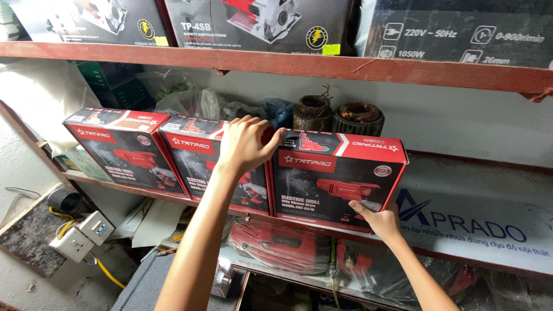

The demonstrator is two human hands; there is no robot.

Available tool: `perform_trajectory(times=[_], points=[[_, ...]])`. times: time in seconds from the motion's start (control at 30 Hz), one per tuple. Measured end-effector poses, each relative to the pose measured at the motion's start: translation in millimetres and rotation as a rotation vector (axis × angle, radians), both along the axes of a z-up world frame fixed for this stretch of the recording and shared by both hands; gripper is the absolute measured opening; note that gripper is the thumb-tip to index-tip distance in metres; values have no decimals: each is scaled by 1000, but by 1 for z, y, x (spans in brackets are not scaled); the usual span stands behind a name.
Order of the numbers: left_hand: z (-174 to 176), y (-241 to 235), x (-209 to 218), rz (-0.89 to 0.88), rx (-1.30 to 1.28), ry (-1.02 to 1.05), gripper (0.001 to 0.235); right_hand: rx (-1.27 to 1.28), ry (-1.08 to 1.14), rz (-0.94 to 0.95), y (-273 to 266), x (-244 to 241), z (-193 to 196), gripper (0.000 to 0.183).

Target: The person picks up boxes containing light bulbs and places them onto shelves, then removes several individual light bulbs from their small boxes and places them onto the workspace alongside other bulbs.

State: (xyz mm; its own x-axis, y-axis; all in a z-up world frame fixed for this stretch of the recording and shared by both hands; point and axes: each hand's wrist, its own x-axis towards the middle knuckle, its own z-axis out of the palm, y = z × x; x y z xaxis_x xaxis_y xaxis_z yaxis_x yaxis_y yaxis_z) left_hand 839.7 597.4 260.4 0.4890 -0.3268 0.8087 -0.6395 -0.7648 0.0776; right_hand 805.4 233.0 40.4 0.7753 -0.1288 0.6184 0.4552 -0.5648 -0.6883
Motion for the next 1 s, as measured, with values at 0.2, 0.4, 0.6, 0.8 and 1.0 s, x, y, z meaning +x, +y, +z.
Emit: perform_trajectory(times=[0.2,0.4,0.6,0.8,1.0], points=[[-1,-5,-31,-18,-16,-81,39,197,-155,87,19,-37,53,99],[-27,-13,-97,51,10,-180,50,-331,-341,-241,49,-84,107,118],[-85,-32,-200,-13,-268,59,60,375,-118,644,113,-127,79,82],[-179,-34,-225,-6,-248,241,65,1326,775,1653,209,-158,15,97],[-247,-28,-252,129,-1034,321,67,693,889,1274,266,-184,0,94]])
